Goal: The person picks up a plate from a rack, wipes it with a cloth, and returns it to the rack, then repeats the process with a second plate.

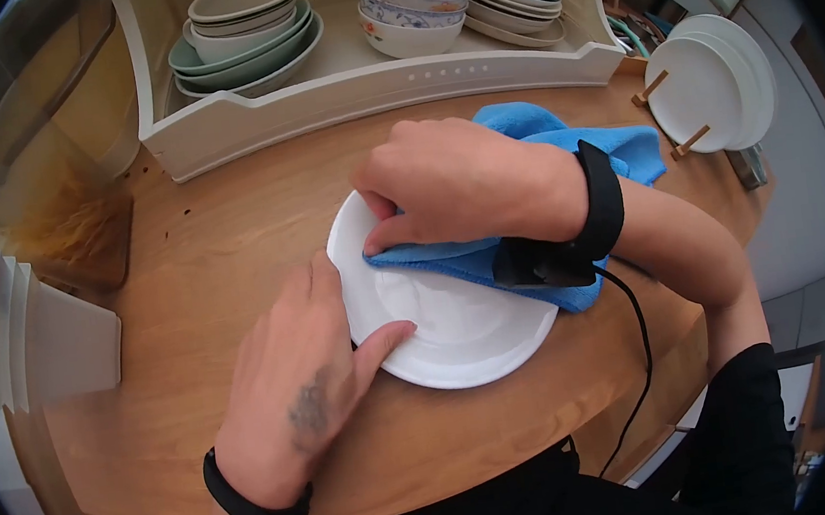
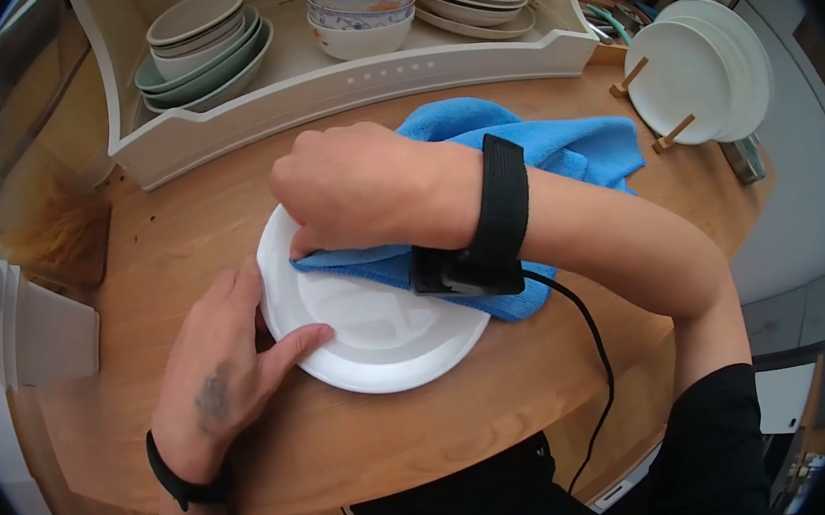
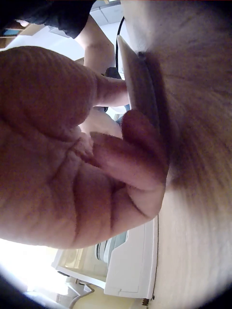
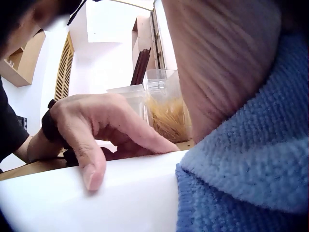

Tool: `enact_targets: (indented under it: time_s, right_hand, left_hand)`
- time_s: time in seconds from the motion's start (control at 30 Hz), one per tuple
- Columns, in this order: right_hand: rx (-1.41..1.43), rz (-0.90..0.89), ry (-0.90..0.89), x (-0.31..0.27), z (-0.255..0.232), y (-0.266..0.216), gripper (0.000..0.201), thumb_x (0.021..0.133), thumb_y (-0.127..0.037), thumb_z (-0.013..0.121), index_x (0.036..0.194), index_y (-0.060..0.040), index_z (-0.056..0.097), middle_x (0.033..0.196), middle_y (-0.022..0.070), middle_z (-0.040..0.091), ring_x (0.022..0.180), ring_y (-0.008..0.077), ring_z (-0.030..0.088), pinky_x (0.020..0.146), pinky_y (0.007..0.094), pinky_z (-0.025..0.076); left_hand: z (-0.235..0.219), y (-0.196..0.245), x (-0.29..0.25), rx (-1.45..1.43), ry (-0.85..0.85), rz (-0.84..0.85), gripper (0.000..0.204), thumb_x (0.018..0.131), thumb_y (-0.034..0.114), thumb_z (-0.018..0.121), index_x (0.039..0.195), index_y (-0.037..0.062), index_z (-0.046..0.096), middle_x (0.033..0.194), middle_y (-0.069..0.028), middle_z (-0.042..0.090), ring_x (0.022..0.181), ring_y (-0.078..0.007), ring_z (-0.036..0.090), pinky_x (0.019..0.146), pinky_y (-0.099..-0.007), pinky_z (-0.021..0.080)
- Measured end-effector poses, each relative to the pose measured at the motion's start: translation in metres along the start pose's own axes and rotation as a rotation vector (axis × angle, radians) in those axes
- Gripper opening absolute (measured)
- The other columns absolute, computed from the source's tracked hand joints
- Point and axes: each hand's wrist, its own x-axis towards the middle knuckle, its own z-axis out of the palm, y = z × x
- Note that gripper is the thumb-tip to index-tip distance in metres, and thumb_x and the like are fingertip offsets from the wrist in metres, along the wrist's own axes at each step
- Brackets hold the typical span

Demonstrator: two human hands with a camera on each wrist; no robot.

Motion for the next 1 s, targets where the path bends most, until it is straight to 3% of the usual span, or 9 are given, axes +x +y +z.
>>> enact_targets:
  time_s: [0.27, 0.37, 0.43, 0.5, 0.57, 0.73, 0.8, 0.87, 1.0]
  right_hand:
    - [0.033, -0.071, -0.059, -0.033, 0.005, -0.021, 0.029, 0.086, -0.029, 0.078, 0.083, -0.0025, 0.068, 0.079, 0.019, 0.07, 0.079, 0.0398, 0.068, 0.07, 0.0479, 0.054]
    - [0.011, -0.086, -0.085, -0.05, 0.003, -0.025, 0.031, 0.086, -0.029, 0.077, 0.088, -0.0004, 0.067, 0.079, 0.0203, 0.069, 0.078, 0.0409, 0.069, 0.069, 0.0478, 0.055]
    - [-0.036, -0.159, -0.067, -0.065, 0.002, -0.025, 0.035, 0.086, -0.03, 0.078, 0.09, 0.002, 0.064, 0.079, 0.0213, 0.069, 0.077, 0.0413, 0.069, 0.067, 0.0476, 0.055]
    - [-0.05, -0.148, -0.08, -0.078, 0.0, -0.026, 0.035, 0.086, -0.03, 0.078, 0.09, 0.002, 0.063, 0.079, 0.0214, 0.069, 0.077, 0.0413, 0.069, 0.066, 0.0476, 0.055]
    - [-0.08, -0.118, -0.122, -0.093, -0.003, -0.024, 0.035, 0.085, -0.03, 0.078, 0.088, 0.0012, 0.061, 0.079, 0.02, 0.069, 0.079, 0.0399, 0.069, 0.067, 0.0472, 0.055]
    - [-0.101, 0.012, -0.089, -0.125, -0.007, -0.007, 0.033, 0.085, -0.029, 0.078, 0.085, -0.0018, 0.061, 0.079, 0.0143, 0.068, 0.079, 0.0364, 0.068, 0.068, 0.0451, 0.052]
    - [-0.067, 0.173, -0.073, -0.13, -0.01, -0.002, 0.032, 0.087, -0.029, 0.078, 0.083, -0.0033, 0.06, 0.078, 0.0132, 0.068, 0.076, 0.0359, 0.067, 0.066, 0.0444, 0.051]
    - [-0.024, 0.244, -0.085, -0.129, -0.009, 0.005, 0.032, 0.088, -0.03, 0.078, 0.081, -0.004, 0.06, 0.076, 0.0123, 0.068, 0.075, 0.035, 0.066, 0.065, 0.0438, 0.05]
    - [-0.057, 0.286, 0.067, -0.131, 0.001, 0.019, 0.031, 0.09, -0.029, 0.076, 0.082, -0.004, 0.06, 0.076, 0.0115, 0.068, 0.074, 0.0344, 0.065, 0.063, 0.0437, 0.048]
  left_hand:
    - [-0.005, 0.004, -0.004, 0.082, 0.046, 0.064, 0.05, 0.09, 0.037, 0.075, 0.123, 0.0024, 0.063, 0.091, -0.0207, 0.068, 0.079, -0.0395, 0.063, 0.072, -0.0466, 0.05]
    - [-0.012, 0.011, -0.001, 0.123, -0.15, -0.046, 0.062, 0.095, 0.044, 0.067, 0.131, -0.0039, 0.054, 0.106, -0.0253, 0.069, 0.097, -0.0442, 0.067, 0.079, -0.0503, 0.054]
    - [-0.006, 0.006, -0.001, 0.116, -0.03, -0.013, 0.046, 0.09, 0.034, 0.074, 0.128, 0.0083, 0.063, 0.088, -0.0177, 0.068, 0.076, -0.0375, 0.063, 0.071, -0.0437, 0.051]
    - [-0.014, 0.014, 0.0, 0.122, -0.081, -0.027, 0.054, 0.092, 0.037, 0.071, 0.134, 0.0057, 0.058, 0.099, -0.0205, 0.069, 0.088, -0.0392, 0.065, 0.076, -0.0459, 0.052]
    - [-0.012, 0.013, -0.001, 0.125, -0.066, 0.003, 0.063, 0.093, 0.039, 0.07, 0.143, 0.0057, 0.051, 0.112, -0.0215, 0.068, 0.098, -0.0396, 0.067, 0.081, -0.0471, 0.054]
    - [-0.011, 0.012, -0.003, 0.148, -0.054, 0.089, 0.065, 0.095, 0.036, 0.069, 0.148, 0.0048, 0.048, 0.113, -0.0192, 0.064, 0.095, -0.0385, 0.067, 0.08, -0.0462, 0.054]
    - [-0.007, 0.011, -0.003, 0.162, -0.057, 0.131, 0.065, 0.095, 0.035, 0.068, 0.149, 0.0047, 0.048, 0.112, -0.0183, 0.063, 0.093, -0.0381, 0.067, 0.08, -0.0457, 0.054]
    - [-0.006, 0.011, -0.003, 0.154, -0.019, 0.131, 0.062, 0.091, 0.027, 0.074, 0.145, 0.0039, 0.053, 0.097, -0.0168, 0.061, 0.086, -0.0345, 0.061, 0.078, -0.0409, 0.051]
    - [-0.014, 0.013, -0.006, 0.162, -0.045, 0.173, 0.055, 0.095, 0.033, 0.069, 0.14, 0.0027, 0.058, 0.107, -0.017, 0.065, 0.091, -0.0369, 0.066, 0.078, -0.0439, 0.054]
